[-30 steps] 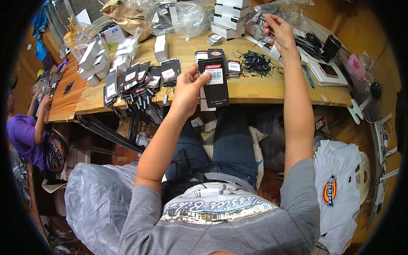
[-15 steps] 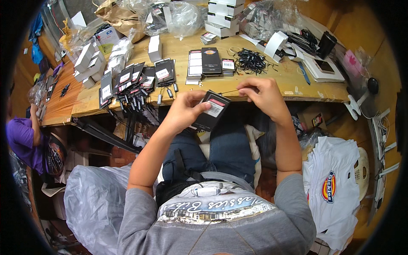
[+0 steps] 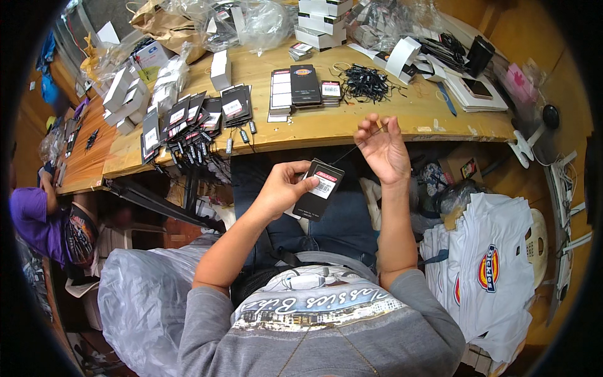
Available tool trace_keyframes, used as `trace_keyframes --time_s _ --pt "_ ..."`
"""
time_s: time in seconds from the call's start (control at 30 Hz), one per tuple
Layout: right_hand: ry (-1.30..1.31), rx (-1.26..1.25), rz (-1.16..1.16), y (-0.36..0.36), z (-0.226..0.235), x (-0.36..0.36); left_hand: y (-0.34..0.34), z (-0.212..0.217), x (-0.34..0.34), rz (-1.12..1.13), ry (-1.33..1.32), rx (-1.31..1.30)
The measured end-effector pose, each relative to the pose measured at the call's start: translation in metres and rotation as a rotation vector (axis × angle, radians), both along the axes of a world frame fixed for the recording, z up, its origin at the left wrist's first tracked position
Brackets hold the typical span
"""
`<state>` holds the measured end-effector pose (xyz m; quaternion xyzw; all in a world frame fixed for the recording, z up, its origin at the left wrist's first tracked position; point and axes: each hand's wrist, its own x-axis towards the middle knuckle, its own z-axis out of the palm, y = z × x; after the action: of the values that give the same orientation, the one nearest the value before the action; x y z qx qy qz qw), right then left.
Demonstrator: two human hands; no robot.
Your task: The person sits cross-legged at a table and assembles keychains by attaching small black tags to black lanyards. They pick up a tag, thread the lanyard through a hole in the tag, and then place the finished item on a pile on the table.
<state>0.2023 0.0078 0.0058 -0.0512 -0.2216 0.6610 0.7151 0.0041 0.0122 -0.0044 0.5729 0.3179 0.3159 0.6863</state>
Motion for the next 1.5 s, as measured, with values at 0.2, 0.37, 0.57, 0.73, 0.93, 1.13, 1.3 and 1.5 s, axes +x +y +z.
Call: trace_keyframes --time_s 0.2,0.37,0.57,0.73,0.93,1.13,1.3,1.5 --pt "-0.03 0.117 -0.016 -0.01 -0.002 -0.004 0.005 -0.011 -0.004 0.125 -0.042 0.172" --pt "-0.713 0.022 -0.414 -0.029 -0.001 -0.038 0.005 -0.01 -0.002 0.277 -0.164 0.318" --pt "-0.834 -0.028 -0.465 -0.032 -0.007 -0.062 -0.003 0.0 0.001 0.493 -0.09 0.54" --pt "-0.956 0.079 -0.599 -0.027 -0.017 -0.063 -0.01 0.003 0.004 0.535 -0.097 0.679" --pt "-0.884 -0.008 -0.482 -0.031 -0.013 -0.064 -0.011 0.004 -0.001 0.478 -0.024 0.803" --pt "-0.75 0.013 -0.382 -0.031 -0.014 -0.065 -0.011 0.009 -0.003 0.441 0.043 0.937" --pt "-0.723 0.031 -0.368 -0.029 -0.016 -0.068 -0.008 0.01 -0.005 0.432 0.091 1.029" --pt "-0.756 0.061 -0.39 -0.026 -0.018 -0.068 -0.007 0.01 -0.006 0.412 0.098 1.044"
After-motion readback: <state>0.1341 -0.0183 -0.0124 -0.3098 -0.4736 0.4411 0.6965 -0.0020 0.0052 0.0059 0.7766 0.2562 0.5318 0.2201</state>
